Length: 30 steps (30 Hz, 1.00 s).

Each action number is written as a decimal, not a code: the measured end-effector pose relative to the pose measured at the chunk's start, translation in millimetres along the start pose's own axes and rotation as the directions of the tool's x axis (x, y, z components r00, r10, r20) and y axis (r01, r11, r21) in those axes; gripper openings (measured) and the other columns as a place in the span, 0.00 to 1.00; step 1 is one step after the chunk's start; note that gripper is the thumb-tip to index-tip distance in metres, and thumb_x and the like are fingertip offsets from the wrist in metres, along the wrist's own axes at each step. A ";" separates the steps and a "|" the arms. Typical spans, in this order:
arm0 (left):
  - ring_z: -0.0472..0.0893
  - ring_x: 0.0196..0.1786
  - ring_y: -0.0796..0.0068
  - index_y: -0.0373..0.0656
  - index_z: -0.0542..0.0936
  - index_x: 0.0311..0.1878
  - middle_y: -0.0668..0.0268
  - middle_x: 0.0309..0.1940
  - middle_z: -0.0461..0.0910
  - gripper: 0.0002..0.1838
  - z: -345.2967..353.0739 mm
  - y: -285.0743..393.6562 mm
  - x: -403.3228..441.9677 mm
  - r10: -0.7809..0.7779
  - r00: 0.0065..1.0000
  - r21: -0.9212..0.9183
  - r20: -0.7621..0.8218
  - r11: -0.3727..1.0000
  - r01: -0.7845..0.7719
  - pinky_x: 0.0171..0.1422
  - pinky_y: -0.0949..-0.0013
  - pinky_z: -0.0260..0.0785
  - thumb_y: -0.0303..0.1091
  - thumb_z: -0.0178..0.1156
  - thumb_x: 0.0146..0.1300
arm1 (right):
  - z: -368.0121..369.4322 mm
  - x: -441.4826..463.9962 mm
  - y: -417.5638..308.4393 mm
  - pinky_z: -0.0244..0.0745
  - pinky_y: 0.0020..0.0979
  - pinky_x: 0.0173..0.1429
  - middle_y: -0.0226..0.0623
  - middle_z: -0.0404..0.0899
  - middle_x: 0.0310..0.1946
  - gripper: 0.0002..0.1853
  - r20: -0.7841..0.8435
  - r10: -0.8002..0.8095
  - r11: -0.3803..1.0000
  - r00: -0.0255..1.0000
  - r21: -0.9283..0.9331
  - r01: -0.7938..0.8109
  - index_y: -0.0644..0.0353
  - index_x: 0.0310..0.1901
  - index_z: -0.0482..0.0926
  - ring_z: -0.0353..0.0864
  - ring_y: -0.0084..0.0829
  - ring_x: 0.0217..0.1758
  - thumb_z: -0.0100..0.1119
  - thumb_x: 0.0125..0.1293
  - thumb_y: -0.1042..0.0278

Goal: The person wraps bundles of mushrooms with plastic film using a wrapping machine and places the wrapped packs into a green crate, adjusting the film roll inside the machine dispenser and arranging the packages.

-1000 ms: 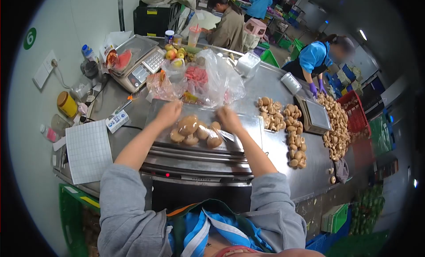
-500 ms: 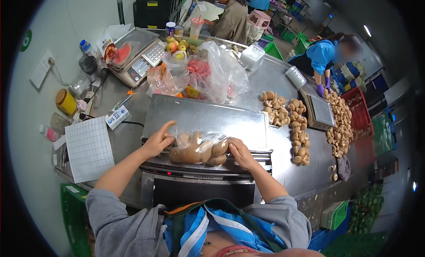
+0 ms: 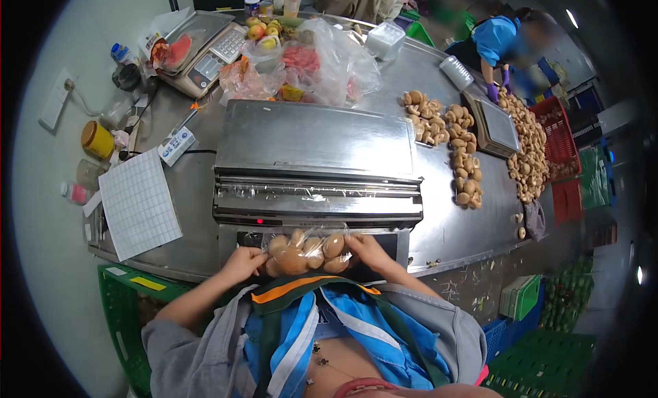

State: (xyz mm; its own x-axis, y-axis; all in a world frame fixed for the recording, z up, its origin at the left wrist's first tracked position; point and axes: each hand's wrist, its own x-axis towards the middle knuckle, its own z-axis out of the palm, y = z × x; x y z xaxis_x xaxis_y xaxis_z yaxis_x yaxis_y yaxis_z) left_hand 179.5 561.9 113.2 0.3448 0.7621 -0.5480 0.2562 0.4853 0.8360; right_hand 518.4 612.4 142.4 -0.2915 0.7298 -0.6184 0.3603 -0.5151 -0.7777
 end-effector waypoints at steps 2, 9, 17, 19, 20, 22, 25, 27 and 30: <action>0.76 0.24 0.80 0.35 0.78 0.31 0.65 0.22 0.78 0.12 10.0 11.4 -13.7 0.059 0.995 0.099 -0.075 0.994 -0.052 0.29 0.77 0.69 0.34 0.52 0.64 | 9.2 -10.1 30.5 0.70 0.25 0.38 0.33 0.79 0.30 0.16 -0.189 -0.237 0.971 0.953 -0.018 0.238 0.69 0.40 0.77 0.73 0.19 0.33 0.51 0.67 0.61; 0.60 0.07 0.77 0.44 0.67 0.27 0.70 0.07 0.57 0.18 21.9 -18.5 -39.6 -0.039 0.962 -0.675 -0.271 0.720 -0.161 0.11 0.72 0.53 0.44 0.42 0.71 | 13.1 -67.2 50.3 0.53 0.21 0.19 0.24 0.63 0.14 0.16 -0.246 0.130 0.940 0.960 0.339 -0.040 0.57 0.27 0.70 0.58 0.17 0.15 0.44 0.70 0.57; 0.75 0.53 0.62 0.42 0.75 0.51 0.59 0.48 0.77 0.18 111.9 -104.4 -33.4 -0.018 0.997 -0.458 -0.081 0.888 -0.021 0.59 0.58 0.66 0.42 0.56 0.61 | 61.9 -55.3 150.6 0.73 0.28 0.45 0.39 0.78 0.39 0.13 0.131 0.107 0.763 0.986 0.625 -0.166 0.60 0.48 0.75 0.78 0.28 0.40 0.52 0.64 0.65; 0.74 0.54 0.62 0.42 0.74 0.52 0.59 0.49 0.76 0.19 129.6 -76.9 -25.4 -0.035 0.999 -0.497 0.017 0.867 0.039 0.59 0.58 0.66 0.42 0.55 0.62 | 67.2 -45.2 137.3 0.73 0.28 0.46 0.39 0.78 0.40 0.13 0.197 0.036 0.805 0.980 0.576 -0.145 0.61 0.48 0.75 0.78 0.29 0.41 0.51 0.64 0.65; 0.74 0.54 0.62 0.42 0.73 0.53 0.59 0.50 0.75 0.19 137.0 -65.7 -21.2 -0.013 0.998 -0.477 0.067 0.878 0.043 0.60 0.58 0.65 0.42 0.55 0.62 | 65.2 -43.9 131.7 0.73 0.28 0.47 0.39 0.78 0.40 0.14 0.222 0.033 0.846 0.974 0.514 -0.145 0.61 0.48 0.75 0.77 0.29 0.42 0.51 0.64 0.65; 0.73 0.55 0.62 0.42 0.72 0.54 0.59 0.51 0.74 0.20 152.6 -46.5 -16.7 0.029 0.986 -0.432 0.163 0.901 0.045 0.60 0.58 0.65 0.43 0.54 0.62 | 58.6 -48.6 127.8 0.72 0.28 0.48 0.40 0.78 0.41 0.14 0.235 0.031 0.917 0.972 0.380 -0.121 0.61 0.48 0.74 0.77 0.29 0.43 0.51 0.65 0.64; 0.72 0.56 0.62 0.43 0.70 0.56 0.59 0.52 0.73 0.22 184.1 -27.9 -18.1 0.061 0.946 -0.409 0.319 0.909 0.080 0.61 0.58 0.64 0.43 0.54 0.63 | 48.2 -59.0 131.1 0.72 0.29 0.50 0.40 0.77 0.42 0.14 0.245 -0.006 0.986 0.969 0.164 -0.035 0.62 0.49 0.73 0.76 0.30 0.45 0.51 0.65 0.64; 0.71 0.57 0.62 0.43 0.69 0.57 0.59 0.54 0.72 0.23 205.3 -19.1 -21.0 0.105 0.901 -0.421 0.420 0.902 0.092 0.62 0.58 0.63 0.44 0.53 0.63 | 41.9 -67.4 129.8 0.71 0.29 0.51 0.40 0.77 0.43 0.15 0.252 -0.111 0.990 0.961 -0.060 0.130 0.62 0.49 0.73 0.76 0.30 0.46 0.51 0.65 0.64; 0.70 0.59 0.62 0.43 0.67 0.59 0.59 0.55 0.71 0.24 226.2 -8.2 -26.8 0.189 0.831 -0.473 0.523 0.875 0.099 0.63 0.58 0.62 0.44 0.52 0.63 | -0.4 -98.3 115.7 0.71 0.29 0.52 0.41 0.77 0.44 0.15 0.247 -0.306 0.935 0.919 -0.105 0.339 0.63 0.49 0.72 0.75 0.31 0.47 0.50 0.65 0.63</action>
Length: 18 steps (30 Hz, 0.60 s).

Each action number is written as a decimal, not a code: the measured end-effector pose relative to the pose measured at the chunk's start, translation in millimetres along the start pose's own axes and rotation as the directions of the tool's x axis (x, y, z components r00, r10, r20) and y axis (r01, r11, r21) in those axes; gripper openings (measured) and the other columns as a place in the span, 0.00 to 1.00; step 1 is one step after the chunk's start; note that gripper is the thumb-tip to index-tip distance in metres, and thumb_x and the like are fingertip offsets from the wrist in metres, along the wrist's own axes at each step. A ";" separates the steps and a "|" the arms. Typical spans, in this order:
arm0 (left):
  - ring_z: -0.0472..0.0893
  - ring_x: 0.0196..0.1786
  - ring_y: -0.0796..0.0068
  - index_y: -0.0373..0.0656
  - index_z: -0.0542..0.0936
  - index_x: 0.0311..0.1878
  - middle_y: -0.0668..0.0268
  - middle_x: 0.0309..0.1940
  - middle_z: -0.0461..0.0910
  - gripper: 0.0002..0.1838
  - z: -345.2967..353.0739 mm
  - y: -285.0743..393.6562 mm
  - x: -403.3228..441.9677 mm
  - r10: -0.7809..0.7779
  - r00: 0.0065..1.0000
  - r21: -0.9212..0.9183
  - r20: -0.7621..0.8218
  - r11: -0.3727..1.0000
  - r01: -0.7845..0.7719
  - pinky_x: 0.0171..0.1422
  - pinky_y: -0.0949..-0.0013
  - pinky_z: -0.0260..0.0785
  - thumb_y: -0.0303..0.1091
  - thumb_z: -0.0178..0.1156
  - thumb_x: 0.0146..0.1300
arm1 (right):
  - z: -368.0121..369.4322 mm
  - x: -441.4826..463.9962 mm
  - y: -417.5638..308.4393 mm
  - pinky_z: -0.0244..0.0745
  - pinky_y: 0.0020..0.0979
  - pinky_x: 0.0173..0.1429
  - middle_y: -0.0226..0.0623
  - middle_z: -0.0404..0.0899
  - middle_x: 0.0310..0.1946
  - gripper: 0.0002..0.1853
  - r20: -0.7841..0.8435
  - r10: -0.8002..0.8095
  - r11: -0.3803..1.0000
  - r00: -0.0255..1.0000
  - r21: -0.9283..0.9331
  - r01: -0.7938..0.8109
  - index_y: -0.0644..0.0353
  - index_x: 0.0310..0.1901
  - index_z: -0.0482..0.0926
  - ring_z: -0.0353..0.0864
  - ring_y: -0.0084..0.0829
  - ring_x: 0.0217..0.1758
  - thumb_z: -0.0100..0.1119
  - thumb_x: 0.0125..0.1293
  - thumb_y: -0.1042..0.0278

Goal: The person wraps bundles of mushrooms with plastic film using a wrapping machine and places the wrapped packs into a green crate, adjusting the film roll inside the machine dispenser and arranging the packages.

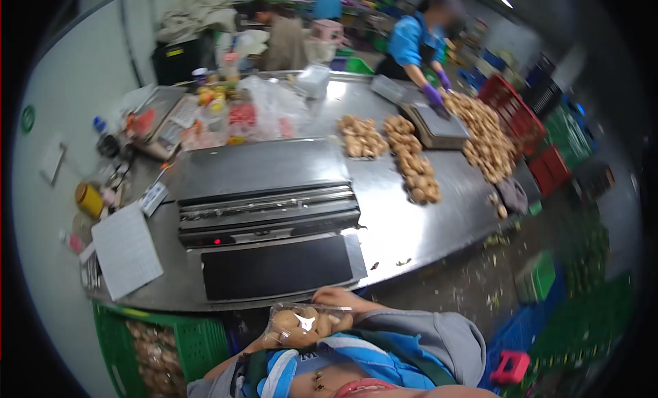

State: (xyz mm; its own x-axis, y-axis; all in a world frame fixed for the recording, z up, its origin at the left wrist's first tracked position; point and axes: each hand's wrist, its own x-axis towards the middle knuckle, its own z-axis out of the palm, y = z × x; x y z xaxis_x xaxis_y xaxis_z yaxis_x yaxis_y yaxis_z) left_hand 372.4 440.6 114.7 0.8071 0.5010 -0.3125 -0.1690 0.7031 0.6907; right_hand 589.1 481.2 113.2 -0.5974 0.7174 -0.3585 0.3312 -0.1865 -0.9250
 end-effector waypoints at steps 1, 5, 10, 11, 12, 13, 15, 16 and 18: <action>0.70 0.59 0.63 0.43 0.66 0.59 0.59 0.56 0.70 0.24 6.4 0.0 0.7 0.029 0.999 -0.032 0.030 0.999 -0.028 0.64 0.58 0.62 0.44 0.52 0.63 | -17.5 -18.6 -59.7 0.69 0.30 0.54 0.42 0.76 0.45 0.20 0.050 0.193 0.861 0.980 0.470 -0.194 0.61 0.56 0.67 0.75 0.34 0.49 0.50 0.66 0.60; 0.68 0.61 0.63 0.43 0.64 0.62 0.59 0.58 0.68 0.26 17.1 3.4 -16.7 0.173 0.985 -0.271 -0.027 0.947 -0.174 0.65 0.58 0.61 0.45 0.51 0.64 | -6.2 -24.0 -145.4 0.66 0.35 0.61 0.46 0.72 0.54 0.44 0.396 -0.017 0.927 0.918 -0.338 0.163 0.60 0.62 0.60 0.72 0.39 0.57 0.68 0.48 0.48; 0.66 0.63 0.63 0.43 0.61 0.65 0.59 0.60 0.66 0.29 9.5 0.0 -102.9 0.327 0.761 -0.575 -0.560 0.507 -0.642 0.67 0.59 0.59 0.46 0.50 0.64 | 26.9 29.7 -91.5 0.69 0.33 0.57 0.43 0.74 0.49 0.36 0.077 -0.047 0.998 0.996 -0.033 0.050 0.61 0.62 0.59 0.74 0.34 0.52 0.60 0.49 0.71; 0.66 0.63 0.63 0.43 0.59 0.66 0.60 0.61 0.65 0.31 12.9 9.2 -122.1 0.479 0.626 -0.313 -0.615 0.581 -0.752 0.67 0.59 0.58 0.48 0.50 0.65 | 51.3 49.2 -94.2 0.69 0.34 0.57 0.47 0.73 0.50 0.36 0.043 -0.123 0.992 0.991 0.027 0.122 0.63 0.62 0.58 0.74 0.36 0.53 0.61 0.51 0.69; 0.66 0.62 0.64 0.43 0.57 0.67 0.61 0.61 0.65 0.32 16.0 19.0 -140.8 0.610 0.464 -0.024 -0.642 0.588 -0.808 0.68 0.60 0.57 0.50 0.50 0.65 | 80.3 68.7 -100.7 0.70 0.35 0.57 0.50 0.72 0.51 0.37 -0.009 -0.191 0.977 0.982 0.091 0.191 0.65 0.62 0.56 0.74 0.38 0.54 0.62 0.52 0.68; 0.66 0.61 0.64 0.43 0.58 0.66 0.62 0.60 0.65 0.33 7.9 19.5 -150.9 0.677 0.182 0.349 -0.713 0.568 -0.745 0.67 0.60 0.58 0.52 0.50 0.64 | 117.3 80.3 -124.8 0.69 0.36 0.58 0.51 0.71 0.52 0.39 0.047 -0.254 0.962 0.966 -0.086 0.257 0.65 0.63 0.53 0.74 0.39 0.55 0.63 0.53 0.67; 0.68 0.59 0.65 0.43 0.59 0.64 0.63 0.58 0.65 0.34 -41.2 4.3 -188.8 0.722 -0.073 0.598 -0.688 0.508 -0.620 0.65 0.62 0.60 0.56 0.51 0.63 | 187.5 99.0 -176.4 0.67 0.37 0.59 0.54 0.70 0.53 0.45 0.207 -0.411 0.849 0.888 -0.267 0.456 0.65 0.66 0.46 0.73 0.43 0.55 0.66 0.53 0.63; 0.69 0.58 0.66 0.44 0.60 0.63 0.63 0.57 0.66 0.34 -78.1 -10.8 -222.0 0.722 -0.053 0.542 -0.690 0.466 -0.699 0.64 0.62 0.61 0.57 0.51 0.62 | 213.9 111.0 -194.1 0.66 0.38 0.60 0.55 0.69 0.53 0.49 0.297 -0.502 0.775 0.812 -0.263 0.575 0.64 0.66 0.43 0.73 0.46 0.55 0.68 0.52 0.60; 0.71 0.55 0.67 0.44 0.63 0.60 0.62 0.53 0.69 0.34 -126.3 -38.0 -277.7 0.416 -0.195 0.304 -0.888 0.214 -0.928 0.61 0.62 0.64 0.60 0.52 0.61 | 249.0 129.0 -220.0 0.60 0.37 0.65 0.54 0.65 0.57 0.49 0.498 -0.396 0.765 0.771 -0.286 0.577 0.61 0.68 0.39 0.66 0.43 0.61 0.66 0.54 0.63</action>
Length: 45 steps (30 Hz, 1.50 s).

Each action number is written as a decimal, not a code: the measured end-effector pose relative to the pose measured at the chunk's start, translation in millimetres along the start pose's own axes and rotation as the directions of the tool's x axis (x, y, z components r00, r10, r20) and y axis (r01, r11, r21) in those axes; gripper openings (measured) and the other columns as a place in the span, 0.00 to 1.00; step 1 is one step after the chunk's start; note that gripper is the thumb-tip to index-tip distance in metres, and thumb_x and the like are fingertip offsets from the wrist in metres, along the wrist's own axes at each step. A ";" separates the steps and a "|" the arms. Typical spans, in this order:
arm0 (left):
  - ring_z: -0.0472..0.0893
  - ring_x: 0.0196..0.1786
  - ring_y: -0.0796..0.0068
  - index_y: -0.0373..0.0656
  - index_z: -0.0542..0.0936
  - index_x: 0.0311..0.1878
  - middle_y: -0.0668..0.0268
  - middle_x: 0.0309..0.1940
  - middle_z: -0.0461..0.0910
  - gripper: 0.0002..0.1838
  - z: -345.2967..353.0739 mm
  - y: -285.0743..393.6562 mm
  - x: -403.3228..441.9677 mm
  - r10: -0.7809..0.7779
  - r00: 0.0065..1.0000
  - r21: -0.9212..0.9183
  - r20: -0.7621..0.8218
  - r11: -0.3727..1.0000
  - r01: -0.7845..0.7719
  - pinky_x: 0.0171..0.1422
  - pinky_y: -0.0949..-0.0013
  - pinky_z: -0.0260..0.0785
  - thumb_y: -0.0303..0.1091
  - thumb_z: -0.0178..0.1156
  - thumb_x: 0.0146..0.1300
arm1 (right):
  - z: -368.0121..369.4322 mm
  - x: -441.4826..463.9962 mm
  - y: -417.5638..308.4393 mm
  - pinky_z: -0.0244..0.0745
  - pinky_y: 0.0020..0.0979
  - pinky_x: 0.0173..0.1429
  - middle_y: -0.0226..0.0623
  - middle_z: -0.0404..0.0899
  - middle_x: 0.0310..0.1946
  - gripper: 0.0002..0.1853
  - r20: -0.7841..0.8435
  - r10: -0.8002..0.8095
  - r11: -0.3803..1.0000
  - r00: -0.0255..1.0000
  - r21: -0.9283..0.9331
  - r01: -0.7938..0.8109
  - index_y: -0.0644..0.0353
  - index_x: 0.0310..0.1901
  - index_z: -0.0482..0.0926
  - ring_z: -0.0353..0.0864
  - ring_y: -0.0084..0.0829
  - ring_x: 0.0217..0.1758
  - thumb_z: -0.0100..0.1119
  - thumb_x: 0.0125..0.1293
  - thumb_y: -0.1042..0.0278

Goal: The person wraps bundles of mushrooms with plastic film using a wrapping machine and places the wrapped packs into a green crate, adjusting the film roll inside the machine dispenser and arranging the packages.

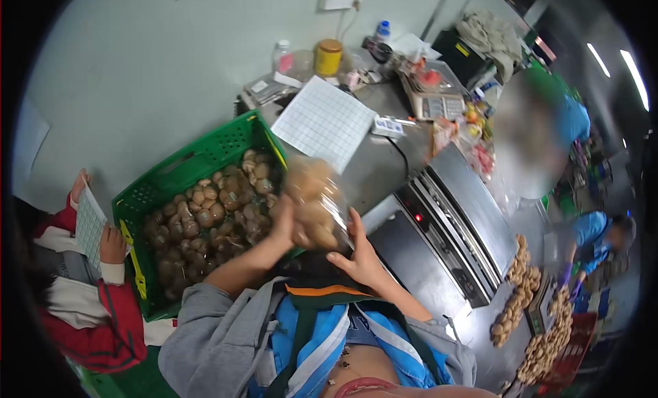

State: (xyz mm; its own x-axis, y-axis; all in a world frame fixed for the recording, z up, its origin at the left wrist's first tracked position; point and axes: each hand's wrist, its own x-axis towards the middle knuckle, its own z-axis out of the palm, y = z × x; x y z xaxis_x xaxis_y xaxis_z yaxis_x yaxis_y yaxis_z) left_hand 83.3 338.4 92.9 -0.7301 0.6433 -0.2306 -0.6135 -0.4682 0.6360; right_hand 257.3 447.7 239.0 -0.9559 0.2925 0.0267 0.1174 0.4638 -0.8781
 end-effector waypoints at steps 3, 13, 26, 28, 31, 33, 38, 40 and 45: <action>0.73 0.51 0.67 0.41 0.65 0.57 0.60 0.51 0.71 0.33 -40.3 92.6 28.1 0.185 0.948 -0.018 -0.260 0.980 -0.196 0.57 0.61 0.67 0.61 0.51 0.61 | 25.2 26.7 20.4 0.67 0.34 0.58 0.44 0.74 0.45 0.37 -0.057 -0.074 0.970 0.996 0.228 0.085 0.61 0.67 0.49 0.75 0.33 0.49 0.59 0.60 0.72; 0.76 0.47 0.44 0.30 0.69 0.52 0.42 0.41 0.77 0.35 -157.7 55.7 177.2 0.618 0.648 0.873 -0.444 0.463 0.156 0.52 0.53 0.65 0.59 0.49 0.61 | 26.7 4.6 69.9 0.73 0.29 0.48 0.40 0.78 0.37 0.25 -0.250 0.347 0.875 0.904 0.432 -0.217 0.65 0.61 0.59 0.79 0.28 0.40 0.55 0.63 0.72; 0.75 0.47 0.63 0.32 0.74 0.47 0.56 0.43 0.77 0.11 108.2 27.5 104.2 0.314 0.616 0.621 0.723 0.096 -0.778 0.56 0.66 0.64 0.25 0.49 0.64 | -129.4 -238.0 142.6 0.70 0.24 0.43 0.34 0.78 0.30 0.11 -0.947 0.310 0.942 -0.084 0.318 -0.104 0.63 0.48 0.74 0.77 0.22 0.34 0.48 0.69 0.67; 0.76 0.42 0.61 0.35 0.77 0.40 0.58 0.38 0.78 0.08 184.1 -28.6 50.1 -0.065 0.541 0.545 0.839 0.108 -0.832 0.50 0.65 0.67 0.22 0.51 0.60 | -172.5 -287.2 159.2 0.69 0.25 0.44 0.32 0.79 0.31 0.12 -0.945 0.230 0.969 -0.232 0.246 -0.039 0.62 0.46 0.75 0.76 0.21 0.35 0.46 0.70 0.64; 0.78 0.36 0.60 0.42 0.80 0.34 0.62 0.32 0.80 0.06 250.4 -143.5 -31.2 -0.318 0.251 0.351 0.914 0.311 -0.883 0.42 0.62 0.69 0.23 0.56 0.54 | -228.9 -372.0 211.9 0.69 0.25 0.46 0.35 0.79 0.36 0.14 -0.944 0.126 0.906 -0.305 0.234 -0.352 0.62 0.49 0.74 0.76 0.25 0.41 0.49 0.68 0.62; 0.79 0.36 0.63 0.44 0.81 0.34 0.63 0.32 0.81 0.06 272.3 -205.5 -76.2 -0.456 0.105 0.303 0.884 0.388 -0.870 0.41 0.64 0.69 0.25 0.59 0.52 | -269.4 -440.1 268.5 0.69 0.27 0.49 0.40 0.77 0.42 0.17 -0.920 0.051 0.791 -0.389 0.275 -0.547 0.61 0.50 0.75 0.75 0.30 0.45 0.51 0.66 0.59; 0.80 0.35 0.65 0.43 0.82 0.35 0.64 0.32 0.82 0.08 321.9 -296.7 -141.9 -0.586 0.067 0.406 0.808 0.470 -0.784 0.41 0.66 0.71 0.25 0.62 0.50 | -373.2 -626.2 372.9 0.65 0.36 0.59 0.46 0.73 0.51 0.23 -0.856 0.045 0.520 -0.515 0.460 -0.720 0.57 0.51 0.76 0.72 0.42 0.55 0.51 0.62 0.48; 0.81 0.35 0.65 0.43 0.82 0.36 0.64 0.32 0.82 0.08 346.5 -324.0 -160.6 -0.680 0.040 0.488 0.732 0.481 -0.728 0.40 0.67 0.72 0.25 0.62 0.50 | -392.1 -664.8 393.5 0.63 0.39 0.61 0.43 0.70 0.57 0.27 -0.826 0.160 0.417 -0.540 0.552 -0.722 0.52 0.54 0.75 0.70 0.43 0.58 0.49 0.60 0.41; 0.75 0.50 0.62 0.43 0.73 0.53 0.59 0.47 0.75 0.20 396.2 -421.9 -208.3 -0.792 -0.132 0.557 0.596 0.527 -0.642 0.52 0.64 0.69 0.31 0.61 0.55 | -378.6 -681.6 433.1 0.66 0.38 0.60 0.48 0.69 0.57 0.23 -0.833 0.406 0.370 -0.376 0.526 -0.766 0.48 0.52 0.76 0.71 0.45 0.58 0.52 0.59 0.45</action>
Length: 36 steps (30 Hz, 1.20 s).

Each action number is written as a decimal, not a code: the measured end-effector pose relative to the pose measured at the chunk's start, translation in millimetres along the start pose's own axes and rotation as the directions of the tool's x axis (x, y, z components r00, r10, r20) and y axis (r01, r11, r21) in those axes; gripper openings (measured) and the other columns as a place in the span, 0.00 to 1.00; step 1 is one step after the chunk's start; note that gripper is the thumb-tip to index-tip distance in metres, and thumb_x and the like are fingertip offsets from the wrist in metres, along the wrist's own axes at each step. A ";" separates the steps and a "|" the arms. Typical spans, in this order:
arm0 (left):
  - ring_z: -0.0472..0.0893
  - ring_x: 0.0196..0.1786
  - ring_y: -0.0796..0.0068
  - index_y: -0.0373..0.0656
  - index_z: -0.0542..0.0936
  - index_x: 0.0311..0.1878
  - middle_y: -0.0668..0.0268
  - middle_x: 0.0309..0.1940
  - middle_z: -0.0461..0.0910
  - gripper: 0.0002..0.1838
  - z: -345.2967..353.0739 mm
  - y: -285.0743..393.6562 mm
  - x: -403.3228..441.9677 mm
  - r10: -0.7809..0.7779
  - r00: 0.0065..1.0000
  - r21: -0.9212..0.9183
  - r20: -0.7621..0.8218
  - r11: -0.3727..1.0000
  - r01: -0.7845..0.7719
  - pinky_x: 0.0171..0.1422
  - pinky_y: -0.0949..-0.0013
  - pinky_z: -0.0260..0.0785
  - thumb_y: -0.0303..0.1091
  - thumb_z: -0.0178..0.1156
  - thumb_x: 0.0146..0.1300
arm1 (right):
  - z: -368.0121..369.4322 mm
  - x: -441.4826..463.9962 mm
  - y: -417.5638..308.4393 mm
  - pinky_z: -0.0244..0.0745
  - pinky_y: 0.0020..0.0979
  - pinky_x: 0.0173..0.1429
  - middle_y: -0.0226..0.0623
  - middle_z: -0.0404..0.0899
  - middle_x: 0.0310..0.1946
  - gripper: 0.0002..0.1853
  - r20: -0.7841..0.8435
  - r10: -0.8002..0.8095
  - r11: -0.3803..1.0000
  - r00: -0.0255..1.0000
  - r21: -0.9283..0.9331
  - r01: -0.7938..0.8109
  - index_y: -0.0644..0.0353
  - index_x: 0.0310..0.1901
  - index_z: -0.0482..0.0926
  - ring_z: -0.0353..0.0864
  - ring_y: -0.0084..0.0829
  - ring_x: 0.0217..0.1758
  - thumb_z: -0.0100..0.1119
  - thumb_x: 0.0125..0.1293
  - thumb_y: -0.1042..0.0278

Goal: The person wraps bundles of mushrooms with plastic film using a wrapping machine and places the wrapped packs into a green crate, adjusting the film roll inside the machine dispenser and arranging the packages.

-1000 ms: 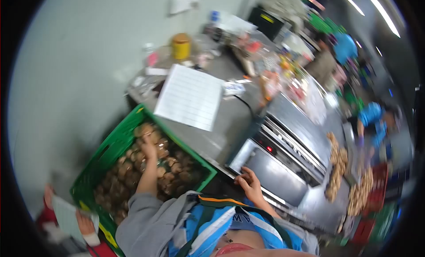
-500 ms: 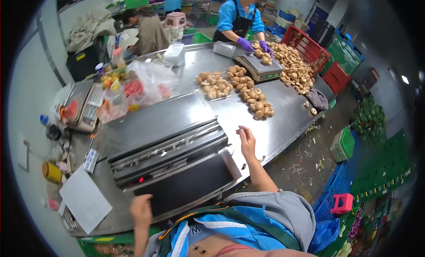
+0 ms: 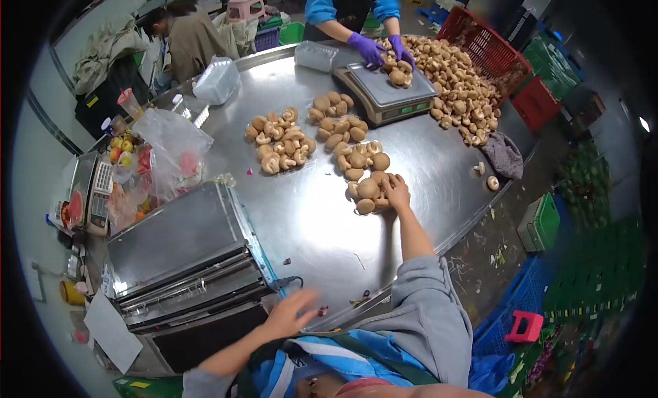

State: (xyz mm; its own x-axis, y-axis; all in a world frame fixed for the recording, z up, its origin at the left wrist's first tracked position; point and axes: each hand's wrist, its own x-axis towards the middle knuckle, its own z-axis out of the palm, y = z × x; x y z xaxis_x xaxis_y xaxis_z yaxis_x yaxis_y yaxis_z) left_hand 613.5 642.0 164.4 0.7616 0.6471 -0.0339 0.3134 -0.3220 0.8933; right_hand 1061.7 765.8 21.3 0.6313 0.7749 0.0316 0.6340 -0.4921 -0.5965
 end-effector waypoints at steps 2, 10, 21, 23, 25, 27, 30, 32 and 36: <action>0.70 0.56 0.61 0.41 0.64 0.61 0.56 0.54 0.67 0.31 30.9 -22.8 53.3 -0.171 0.979 -0.205 -0.106 0.968 0.147 0.57 0.62 0.66 0.34 0.63 0.54 | 4.0 -24.5 -12.9 0.67 0.41 0.58 0.49 0.69 0.57 0.23 -0.026 -0.062 0.997 0.998 0.035 0.063 0.46 0.53 0.75 0.71 0.48 0.57 0.54 0.58 0.47; 0.46 0.68 0.42 0.41 0.48 0.68 0.39 0.64 0.45 0.55 86.7 -86.7 190.4 -0.362 0.815 -0.090 -0.452 0.928 0.362 0.70 0.50 0.45 0.45 0.73 0.40 | 17.8 -123.9 -48.8 0.65 0.44 0.58 0.55 0.56 0.63 0.32 0.081 -0.140 0.983 0.987 0.132 0.129 0.52 0.61 0.66 0.64 0.51 0.60 0.58 0.56 0.47; 0.51 0.66 0.37 0.44 0.57 0.65 0.39 0.67 0.41 0.60 -75.3 11.2 108.4 0.002 0.756 0.088 -0.655 0.993 0.073 0.68 0.50 0.51 0.46 0.79 0.24 | -58.4 -176.5 -260.7 0.65 0.40 0.59 0.56 0.55 0.62 0.26 -0.171 -0.409 0.806 0.896 0.392 0.443 0.55 0.57 0.71 0.65 0.49 0.61 0.62 0.56 0.60; 0.51 0.67 0.39 0.45 0.58 0.65 0.41 0.67 0.41 0.58 -134.6 6.9 58.8 0.003 0.728 0.132 -0.685 0.984 0.120 0.69 0.51 0.51 0.45 0.78 0.25 | -24.4 -194.4 -307.6 0.62 0.40 0.62 0.58 0.52 0.63 0.28 -0.159 -0.492 0.758 0.856 0.406 0.511 0.54 0.59 0.69 0.61 0.52 0.64 0.62 0.56 0.58; 0.52 0.67 0.43 0.44 0.60 0.63 0.42 0.67 0.43 0.54 -183.9 -24.9 2.5 0.001 0.682 0.115 -0.732 0.986 0.122 0.69 0.54 0.51 0.44 0.77 0.28 | 18.5 -230.1 -358.1 0.61 0.40 0.63 0.60 0.51 0.64 0.30 -0.085 -0.564 0.710 0.821 0.457 0.535 0.54 0.60 0.68 0.60 0.52 0.65 0.63 0.55 0.55; 0.55 0.67 0.47 0.43 0.63 0.62 0.43 0.67 0.47 0.50 -228.3 -66.5 -58.6 -0.073 0.660 0.135 -0.748 0.956 0.260 0.69 0.58 0.52 0.44 0.76 0.32 | 51.9 -274.1 -410.2 0.61 0.41 0.63 0.60 0.51 0.64 0.32 0.004 -0.644 0.671 0.765 0.483 0.562 0.53 0.60 0.68 0.60 0.54 0.65 0.63 0.54 0.51; 0.57 0.67 0.49 0.45 0.65 0.62 0.45 0.64 0.54 0.47 -279.9 -125.6 -138.3 -0.223 0.697 0.036 -0.682 0.941 0.337 0.69 0.58 0.51 0.49 0.74 0.36 | 108.7 -333.5 -458.1 0.65 0.43 0.59 0.59 0.51 0.64 0.33 0.243 -0.610 0.769 0.754 0.411 0.490 0.50 0.60 0.69 0.62 0.56 0.62 0.60 0.54 0.43; 0.56 0.67 0.49 0.45 0.64 0.62 0.45 0.65 0.54 0.47 -300.7 -144.2 -171.2 -0.229 0.695 0.053 -0.681 0.932 0.358 0.69 0.58 0.51 0.50 0.73 0.37 | 122.7 -361.7 -480.9 0.65 0.43 0.59 0.60 0.52 0.64 0.33 0.281 -0.593 0.792 0.755 0.377 0.481 0.50 0.60 0.68 0.62 0.55 0.62 0.60 0.54 0.43; 0.54 0.69 0.49 0.47 0.64 0.63 0.45 0.66 0.52 0.44 -311.4 -170.6 -208.9 -0.162 0.678 0.089 -0.717 0.943 0.319 0.69 0.58 0.51 0.50 0.71 0.42 | 137.6 -380.6 -477.2 0.65 0.44 0.60 0.59 0.56 0.62 0.32 0.304 -0.643 0.760 0.703 0.369 0.535 0.52 0.59 0.68 0.62 0.53 0.62 0.59 0.56 0.45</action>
State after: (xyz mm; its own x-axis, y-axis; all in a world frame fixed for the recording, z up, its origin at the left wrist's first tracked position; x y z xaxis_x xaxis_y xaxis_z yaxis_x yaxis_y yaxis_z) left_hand 224.3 777.0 158.6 0.0586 0.9864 0.1538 0.5895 -0.1585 0.7921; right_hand 457.4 760.3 183.6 -0.0992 0.9818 0.1617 0.6550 0.1868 -0.7321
